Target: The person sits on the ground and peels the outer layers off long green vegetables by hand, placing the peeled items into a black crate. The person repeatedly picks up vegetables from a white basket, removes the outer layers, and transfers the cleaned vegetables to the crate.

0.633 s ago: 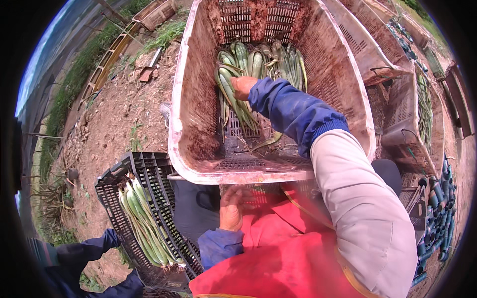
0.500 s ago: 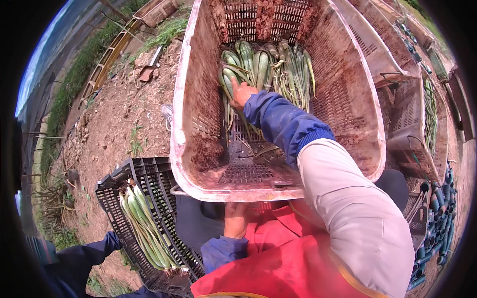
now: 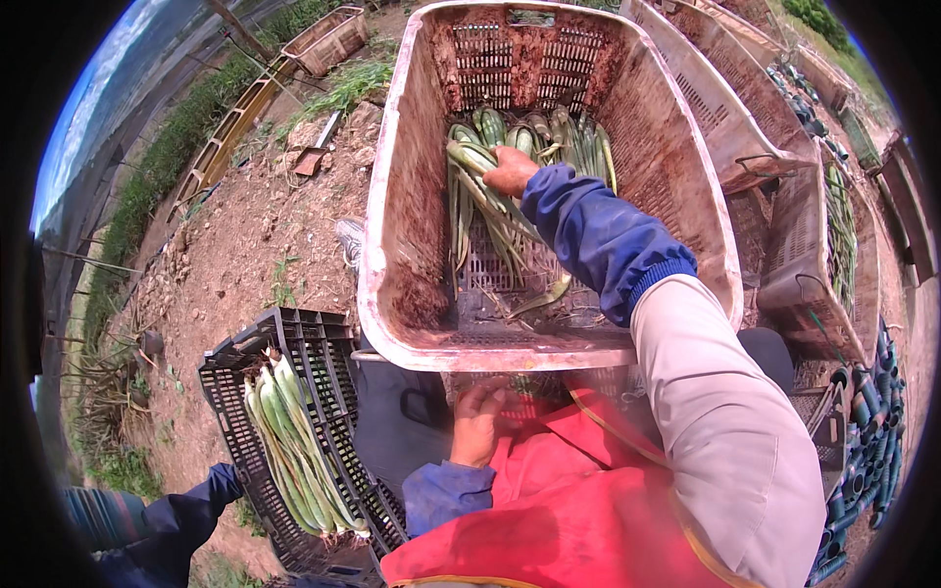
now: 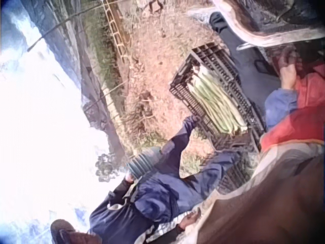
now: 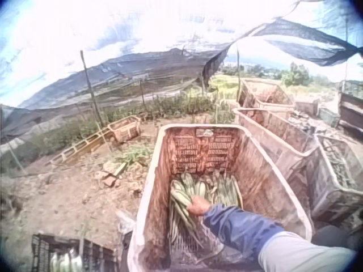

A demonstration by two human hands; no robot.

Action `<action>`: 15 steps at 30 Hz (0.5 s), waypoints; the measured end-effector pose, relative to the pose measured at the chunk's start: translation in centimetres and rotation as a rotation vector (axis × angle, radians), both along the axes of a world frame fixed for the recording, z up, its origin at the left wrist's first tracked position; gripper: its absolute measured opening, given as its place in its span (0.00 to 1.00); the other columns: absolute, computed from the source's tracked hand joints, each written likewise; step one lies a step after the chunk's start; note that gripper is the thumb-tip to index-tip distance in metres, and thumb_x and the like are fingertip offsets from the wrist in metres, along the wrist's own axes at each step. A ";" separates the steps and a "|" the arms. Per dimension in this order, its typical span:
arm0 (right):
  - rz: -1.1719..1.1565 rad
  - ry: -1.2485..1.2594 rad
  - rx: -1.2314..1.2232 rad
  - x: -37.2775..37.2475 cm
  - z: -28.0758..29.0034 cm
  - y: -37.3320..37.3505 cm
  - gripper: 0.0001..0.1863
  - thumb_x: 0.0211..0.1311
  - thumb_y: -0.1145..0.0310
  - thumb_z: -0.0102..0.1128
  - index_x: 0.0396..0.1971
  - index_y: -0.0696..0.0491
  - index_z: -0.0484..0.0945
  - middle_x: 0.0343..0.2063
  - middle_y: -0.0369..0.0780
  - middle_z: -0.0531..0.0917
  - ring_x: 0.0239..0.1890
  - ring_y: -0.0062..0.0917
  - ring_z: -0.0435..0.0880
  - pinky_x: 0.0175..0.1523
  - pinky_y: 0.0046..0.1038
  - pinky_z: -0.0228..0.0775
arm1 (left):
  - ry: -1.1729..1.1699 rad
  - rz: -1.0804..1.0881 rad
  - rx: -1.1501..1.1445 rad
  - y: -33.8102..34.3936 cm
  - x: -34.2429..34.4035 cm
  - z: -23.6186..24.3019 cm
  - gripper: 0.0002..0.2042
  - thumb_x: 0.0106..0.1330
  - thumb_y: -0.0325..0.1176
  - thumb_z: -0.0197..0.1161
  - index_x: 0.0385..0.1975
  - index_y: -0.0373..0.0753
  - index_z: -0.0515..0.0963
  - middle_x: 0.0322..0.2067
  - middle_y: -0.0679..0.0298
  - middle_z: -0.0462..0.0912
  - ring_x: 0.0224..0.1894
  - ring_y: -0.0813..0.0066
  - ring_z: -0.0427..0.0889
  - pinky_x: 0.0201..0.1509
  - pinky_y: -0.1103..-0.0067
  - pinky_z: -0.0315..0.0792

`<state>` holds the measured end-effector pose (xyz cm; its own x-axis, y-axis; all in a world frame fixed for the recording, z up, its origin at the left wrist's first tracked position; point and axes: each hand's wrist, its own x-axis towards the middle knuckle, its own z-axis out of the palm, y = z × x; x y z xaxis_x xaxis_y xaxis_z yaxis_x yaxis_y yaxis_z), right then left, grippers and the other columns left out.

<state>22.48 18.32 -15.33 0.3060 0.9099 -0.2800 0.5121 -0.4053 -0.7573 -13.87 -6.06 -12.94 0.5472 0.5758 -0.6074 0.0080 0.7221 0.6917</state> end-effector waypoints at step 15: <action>0.136 0.941 0.674 3.7 27.2 -17.4 0.29 0.60 0.73 0.54 0.64 0.59 0.71 0.48 0.43 0.85 0.43 0.25 0.87 0.52 0.29 0.82 | -0.719 -0.223 0.221 4.2 2.0 9.8 0.32 0.74 0.50 0.57 0.67 0.31 0.64 0.56 0.45 0.80 0.56 0.47 0.83 0.56 0.59 0.82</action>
<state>26.17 0.93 11.86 0.1232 0.9704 0.2077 -0.3585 0.2387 -0.9025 -11.91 -1.89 -3.13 0.8796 0.4725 0.0559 -0.3681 0.6013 0.7092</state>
